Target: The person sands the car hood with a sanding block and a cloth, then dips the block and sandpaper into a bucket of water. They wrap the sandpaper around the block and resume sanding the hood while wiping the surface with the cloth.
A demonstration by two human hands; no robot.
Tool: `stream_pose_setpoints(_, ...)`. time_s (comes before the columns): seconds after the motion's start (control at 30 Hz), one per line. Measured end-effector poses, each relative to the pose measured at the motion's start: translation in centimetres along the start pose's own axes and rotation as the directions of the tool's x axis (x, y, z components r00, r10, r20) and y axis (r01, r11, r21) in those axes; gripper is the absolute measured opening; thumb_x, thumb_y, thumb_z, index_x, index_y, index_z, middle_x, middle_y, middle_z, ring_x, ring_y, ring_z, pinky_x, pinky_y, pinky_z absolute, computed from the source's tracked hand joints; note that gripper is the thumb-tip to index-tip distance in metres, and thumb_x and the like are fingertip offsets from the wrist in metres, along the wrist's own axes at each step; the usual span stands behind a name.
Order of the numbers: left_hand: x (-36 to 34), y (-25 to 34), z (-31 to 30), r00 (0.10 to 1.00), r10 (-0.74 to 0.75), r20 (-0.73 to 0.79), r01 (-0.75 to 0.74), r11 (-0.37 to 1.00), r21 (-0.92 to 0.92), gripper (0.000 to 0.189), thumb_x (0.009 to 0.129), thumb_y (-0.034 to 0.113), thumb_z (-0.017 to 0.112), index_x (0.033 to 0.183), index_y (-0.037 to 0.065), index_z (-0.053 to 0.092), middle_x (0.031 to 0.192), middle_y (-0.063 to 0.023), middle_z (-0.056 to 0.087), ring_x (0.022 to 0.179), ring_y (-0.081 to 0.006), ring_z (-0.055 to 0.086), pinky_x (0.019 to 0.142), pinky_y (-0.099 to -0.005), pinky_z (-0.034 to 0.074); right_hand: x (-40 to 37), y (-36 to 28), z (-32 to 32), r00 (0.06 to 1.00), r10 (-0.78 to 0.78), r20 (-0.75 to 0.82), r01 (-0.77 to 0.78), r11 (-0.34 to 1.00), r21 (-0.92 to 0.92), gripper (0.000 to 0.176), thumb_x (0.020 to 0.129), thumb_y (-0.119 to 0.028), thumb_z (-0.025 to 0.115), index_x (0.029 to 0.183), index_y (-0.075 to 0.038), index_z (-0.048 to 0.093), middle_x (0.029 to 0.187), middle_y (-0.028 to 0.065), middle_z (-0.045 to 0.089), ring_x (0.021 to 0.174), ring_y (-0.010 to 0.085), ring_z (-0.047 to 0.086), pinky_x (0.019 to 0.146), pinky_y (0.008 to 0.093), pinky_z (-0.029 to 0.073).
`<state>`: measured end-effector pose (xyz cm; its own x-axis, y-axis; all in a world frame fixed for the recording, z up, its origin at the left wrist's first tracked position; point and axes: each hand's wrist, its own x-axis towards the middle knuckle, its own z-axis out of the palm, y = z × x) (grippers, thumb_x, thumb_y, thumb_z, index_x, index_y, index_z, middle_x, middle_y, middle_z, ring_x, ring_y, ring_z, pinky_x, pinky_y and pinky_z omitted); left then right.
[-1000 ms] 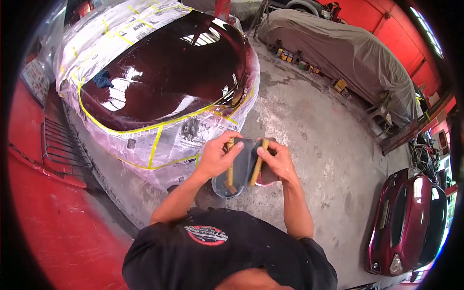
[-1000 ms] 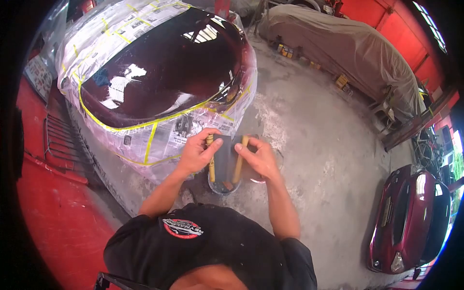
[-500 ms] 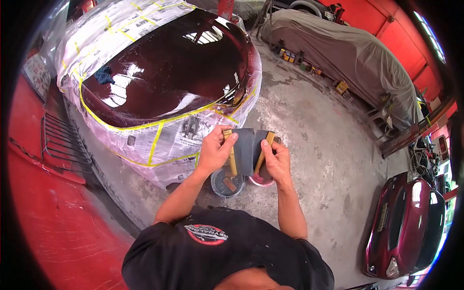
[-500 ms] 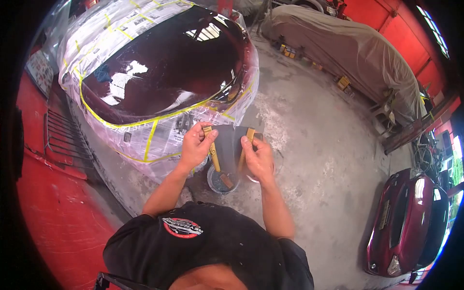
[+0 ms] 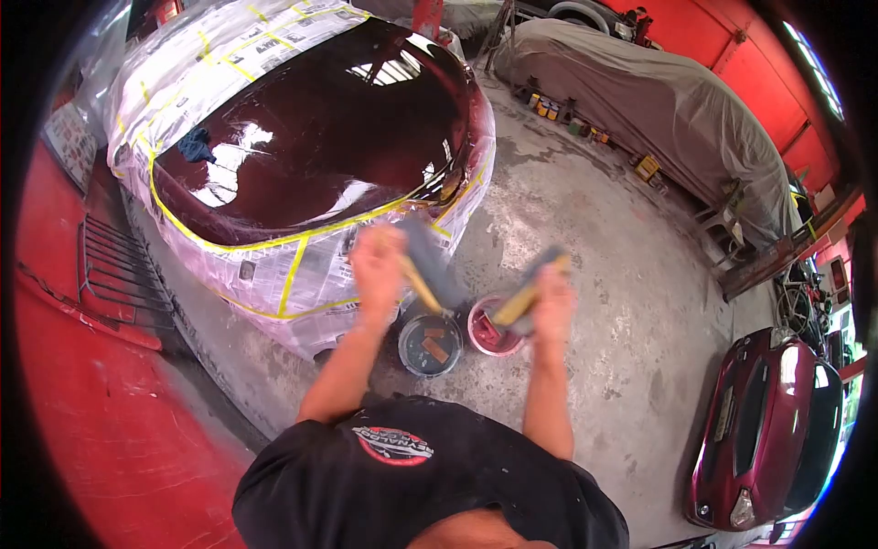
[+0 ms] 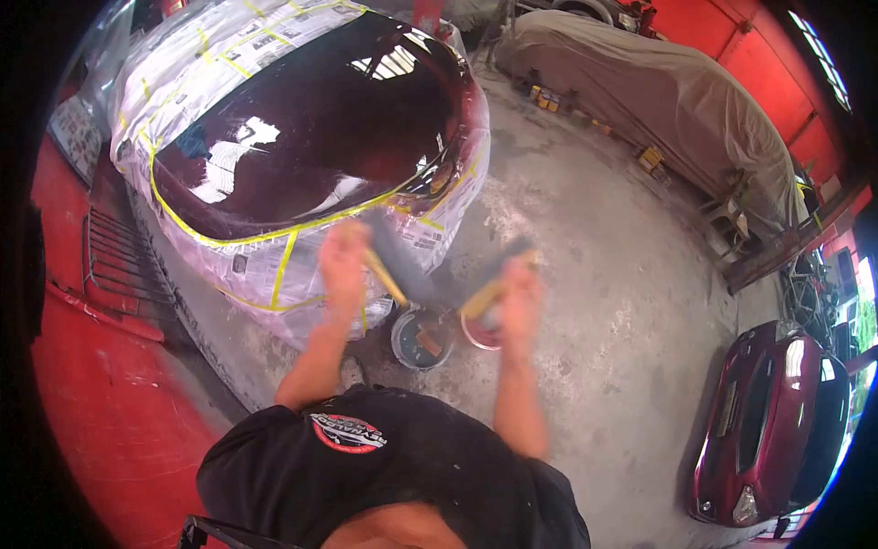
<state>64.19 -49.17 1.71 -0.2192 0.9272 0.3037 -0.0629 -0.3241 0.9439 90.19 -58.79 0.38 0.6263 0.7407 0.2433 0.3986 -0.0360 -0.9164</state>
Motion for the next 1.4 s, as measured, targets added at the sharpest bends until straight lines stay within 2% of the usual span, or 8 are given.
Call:
stream_pose_setpoints(0.1, 6.2, -0.2, -7.4, 0.977, -0.010, -0.212, -0.023, 0.987, -0.157, 0.017, 0.097, 0.013, 0.067, 0.112, 0.005, 0.063, 0.088, -0.0001, 0.065, 0.076, -0.0090, 0.060, 0.071, -0.0273, 0.052, 3.9, 2.0, -9.0, 0.940, 0.295, -0.170, -0.152, 0.810, 0.566, 0.041, 0.105, -0.037, 0.052, 0.126, -0.003, 0.058, 0.092, 0.0108, 0.069, 0.076, 0.0186, 0.067, 0.070, 0.0339, 0.056)
stream_pose_setpoints(0.33, -2.4, 1.8, 2.9, 0.966, 0.167, 0.197, -0.229, 0.907, 0.354, 0.030, 0.086, 0.015, 0.079, 0.107, 0.005, 0.059, 0.084, -0.0055, 0.069, 0.072, -0.0097, 0.068, 0.062, -0.0296, 0.054, -2.9, -2.0, 0.4, 0.910, 0.118, 0.397, -0.288, 0.870, 0.401, 0.023, 0.094, -0.023, 0.070, 0.099, -0.001, 0.075, 0.106, 0.0131, 0.070, 0.089, 0.0184, 0.068, 0.077, 0.0314, 0.055)
stream_pose_setpoints(0.4, -4.1, 1.7, 4.6, 0.953, 0.174, 0.247, -0.256, 0.897, 0.359, 0.029, 0.086, 0.013, 0.079, 0.105, 0.005, 0.058, 0.084, -0.0067, 0.070, 0.072, -0.0107, 0.069, 0.062, -0.0296, 0.055, -4.9, -5.2, 3.7, 0.959, -0.198, 0.205, 0.181, 0.979, 0.098, 0.023, 0.088, -0.027, 0.075, 0.093, -0.004, 0.078, 0.116, 0.0170, 0.065, 0.111, 0.0255, 0.062, 0.093, 0.0372, 0.049)
stream_pose_setpoints(0.83, -5.8, -0.5, 5.3, 0.882, -0.269, 0.387, 0.404, 0.855, -0.325, 0.017, 0.105, 0.016, 0.056, 0.116, 0.003, 0.053, 0.094, -0.0035, 0.066, 0.086, -0.0035, 0.058, 0.071, -0.0226, 0.049, -6.3, -4.3, 4.7, 0.981, -0.068, -0.179, 0.088, 0.991, 0.104, 0.026, 0.086, -0.022, 0.077, 0.095, 0.002, 0.071, 0.119, 0.0228, 0.062, 0.115, 0.0361, 0.059, 0.104, 0.0409, 0.042)
stream_pose_setpoints(0.93, -6.3, -0.8, 5.4, 0.838, -0.293, 0.461, 0.456, 0.840, -0.294, 0.023, 0.103, 0.014, 0.058, 0.120, 0.001, 0.051, 0.097, -0.0046, 0.063, 0.092, -0.0063, 0.059, 0.078, -0.0243, 0.050, -5.8, -2.3, 3.9, 0.916, 0.188, 0.353, -0.267, 0.945, 0.189, 0.027, 0.092, -0.023, 0.069, 0.100, 0.002, 0.072, 0.115, 0.0237, 0.065, 0.112, 0.0373, 0.060, 0.102, 0.0412, 0.043)
stream_pose_setpoints(1.1, -7.9, 1.4, 6.6, 0.932, 0.202, 0.301, -0.148, 0.970, -0.191, 0.055, 0.091, 0.014, 0.075, 0.134, 0.000, 0.042, 0.101, -0.0093, 0.064, 0.091, -0.0137, 0.064, 0.082, -0.0284, 0.053, -6.2, -3.7, 3.2, 0.978, -0.124, 0.166, 0.125, 0.992, 0.004, 0.030, 0.095, -0.027, 0.065, 0.105, 0.000, 0.074, 0.116, 0.0222, 0.067, 0.119, 0.0340, 0.059, 0.097, 0.0414, 0.048)
stream_pose_setpoints(1.2, -6.1, 1.4, 4.9, 0.823, -0.148, 0.548, 0.197, 0.980, -0.031, 0.066, 0.088, 0.013, 0.078, 0.139, 0.000, 0.037, 0.103, -0.0108, 0.065, 0.089, -0.0162, 0.067, 0.080, -0.0300, 0.055, -5.5, -4.5, 1.9, 0.979, -0.054, 0.197, 0.050, 0.998, 0.022, 0.029, 0.094, -0.026, 0.067, 0.105, -0.001, 0.074, 0.120, 0.0209, 0.066, 0.121, 0.0322, 0.059, 0.096, 0.0410, 0.048)
stream_pose_setpoints(1.4, -6.7, 1.2, 4.0, 0.830, -0.004, 0.557, -0.027, 0.998, 0.047, 0.058, 0.086, 0.010, 0.078, 0.134, 0.003, 0.047, 0.111, -0.0174, 0.069, 0.088, -0.0158, 0.072, 0.071, -0.0281, 0.057, -6.3, -4.4, 1.8, 0.978, -0.096, 0.185, 0.079, 0.992, 0.097, 0.026, 0.095, -0.023, 0.066, 0.106, -0.001, 0.074, 0.124, 0.0197, 0.064, 0.117, 0.0308, 0.061, 0.098, 0.0390, 0.047)
